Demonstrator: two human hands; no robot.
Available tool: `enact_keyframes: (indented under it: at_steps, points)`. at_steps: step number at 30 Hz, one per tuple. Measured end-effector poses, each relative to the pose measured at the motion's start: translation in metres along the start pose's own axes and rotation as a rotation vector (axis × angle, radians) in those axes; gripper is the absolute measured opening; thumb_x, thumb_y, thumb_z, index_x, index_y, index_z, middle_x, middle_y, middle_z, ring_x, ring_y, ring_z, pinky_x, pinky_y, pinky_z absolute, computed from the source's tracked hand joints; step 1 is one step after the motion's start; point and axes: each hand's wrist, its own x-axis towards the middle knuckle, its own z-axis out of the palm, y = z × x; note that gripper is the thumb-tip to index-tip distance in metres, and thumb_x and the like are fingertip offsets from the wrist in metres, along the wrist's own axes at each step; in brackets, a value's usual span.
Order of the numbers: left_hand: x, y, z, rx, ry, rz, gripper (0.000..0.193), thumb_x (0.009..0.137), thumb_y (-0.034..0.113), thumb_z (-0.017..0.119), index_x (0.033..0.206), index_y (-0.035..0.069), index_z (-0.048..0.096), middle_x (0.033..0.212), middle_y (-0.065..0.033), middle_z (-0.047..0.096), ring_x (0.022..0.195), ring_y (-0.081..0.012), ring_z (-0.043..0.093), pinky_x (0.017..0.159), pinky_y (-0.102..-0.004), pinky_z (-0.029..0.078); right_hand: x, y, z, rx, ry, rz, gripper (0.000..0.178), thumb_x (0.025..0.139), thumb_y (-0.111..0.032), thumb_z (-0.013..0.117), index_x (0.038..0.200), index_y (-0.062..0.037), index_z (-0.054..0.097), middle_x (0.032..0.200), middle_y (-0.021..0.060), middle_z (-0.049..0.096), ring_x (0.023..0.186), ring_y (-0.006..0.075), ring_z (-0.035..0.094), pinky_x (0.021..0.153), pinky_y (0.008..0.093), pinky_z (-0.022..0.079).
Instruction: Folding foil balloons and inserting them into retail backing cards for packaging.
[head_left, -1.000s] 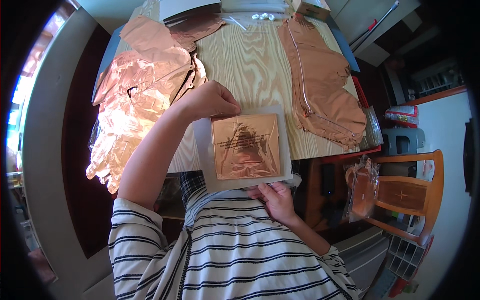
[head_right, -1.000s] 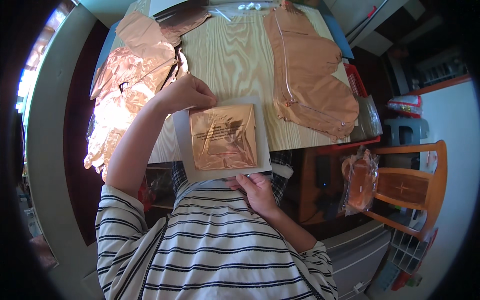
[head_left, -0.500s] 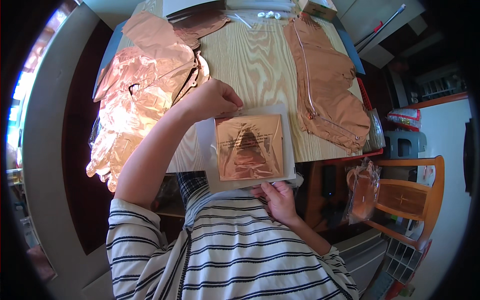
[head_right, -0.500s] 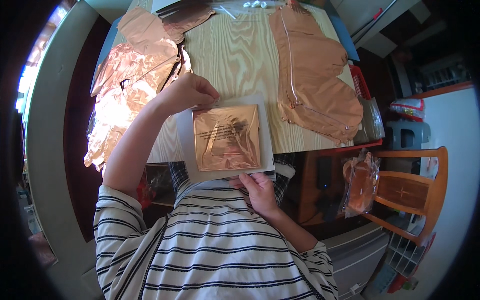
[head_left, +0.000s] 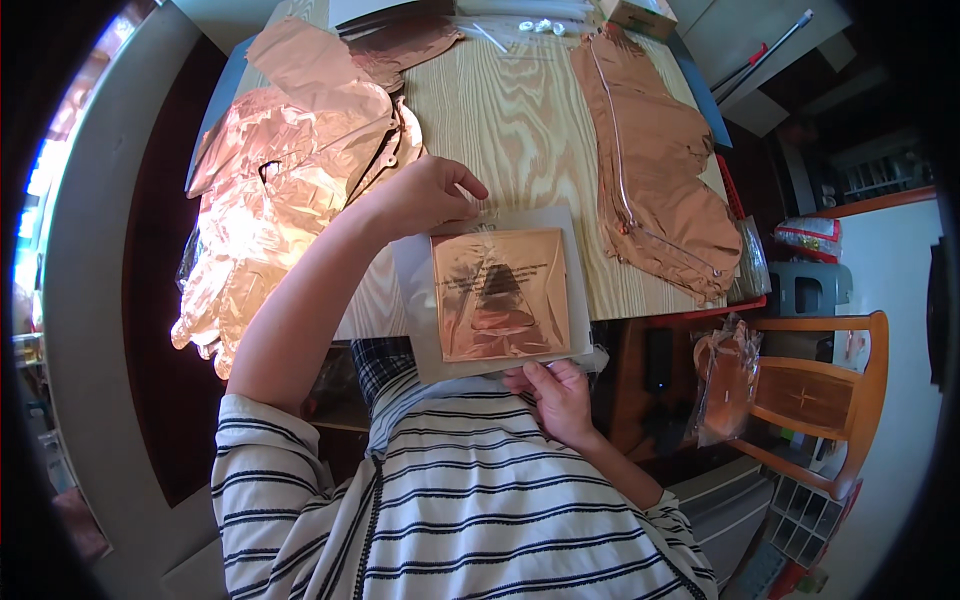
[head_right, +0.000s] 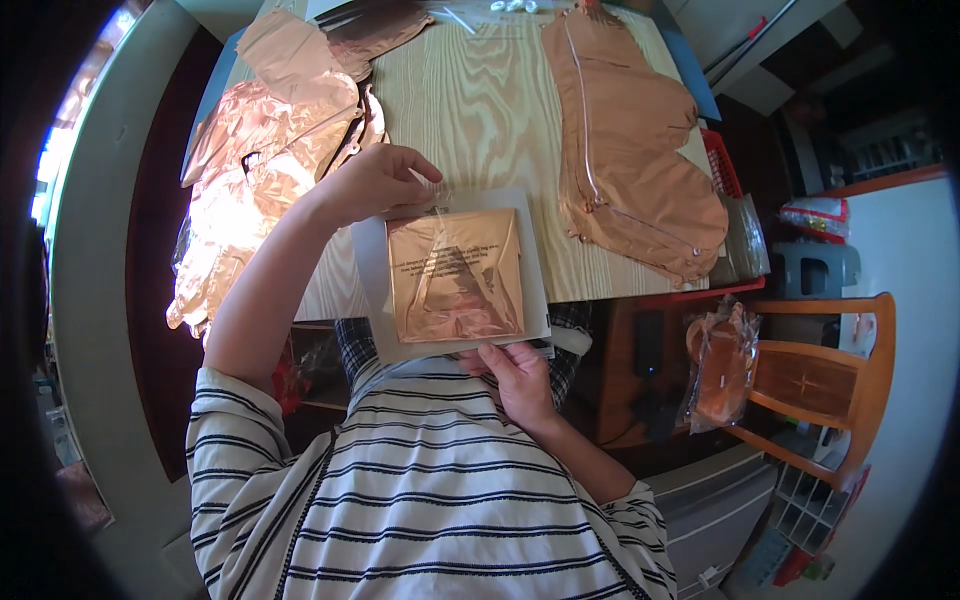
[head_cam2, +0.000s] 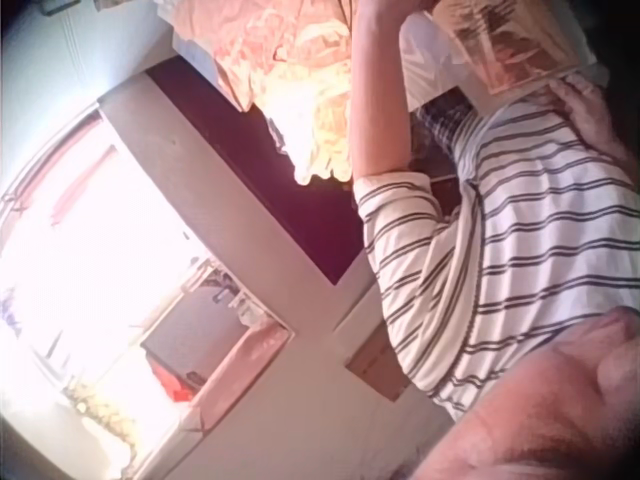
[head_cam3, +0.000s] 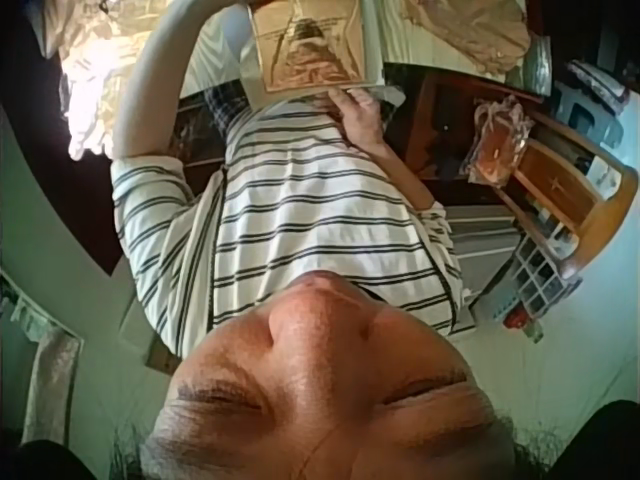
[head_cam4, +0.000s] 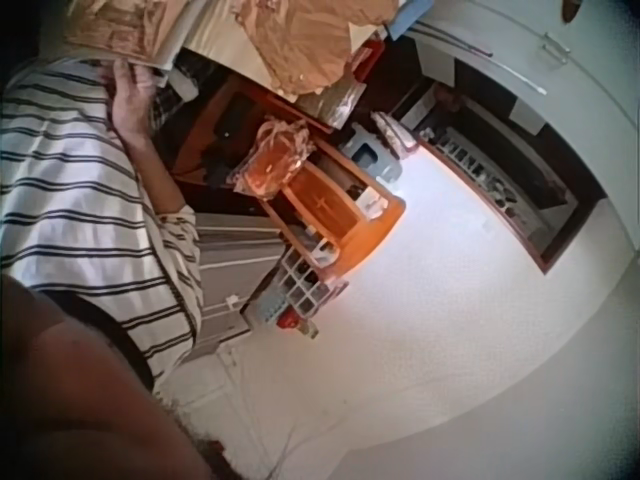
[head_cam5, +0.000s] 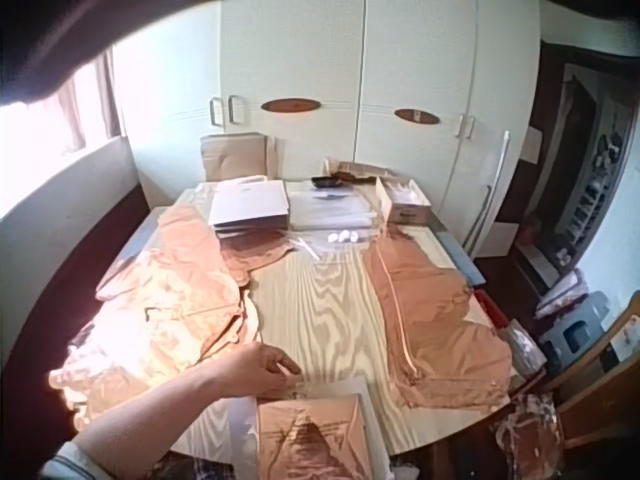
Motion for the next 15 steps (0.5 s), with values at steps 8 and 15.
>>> enact_keyframes:
  at_steps: [8,15]
  points:
    - [0.002,-0.01,0.002,-0.149,-0.021,0.026,0.032,0.097,0.007,0.061,0.123,-0.011,0.058,0.074,-0.0034,0.063,0.056,-0.0078,0.055,0.052,-0.0241,0.046,0.003,0.0,-0.001,0.014,0.007,0.002,0.023,0.103,-0.017,0.062,0.11,0.0039,0.068,0.101,0.0166,0.074,0.087,0.0207,0.072,0.08,0.0333,0.058]
    - [-0.006,-0.007,0.006,-0.078,0.022,0.084,0.032,0.096,0.008,0.064,0.122,-0.01,0.059,0.077,-0.0038,0.065,0.059,-0.0076,0.056,0.054,-0.0236,0.047,0.001,-0.001,0.003,-0.062,-0.037,-0.044,0.024,0.103,-0.018,0.062,0.113,0.0031,0.067,0.101,0.0141,0.074,0.087,0.0194,0.071,0.081,0.0314,0.057]
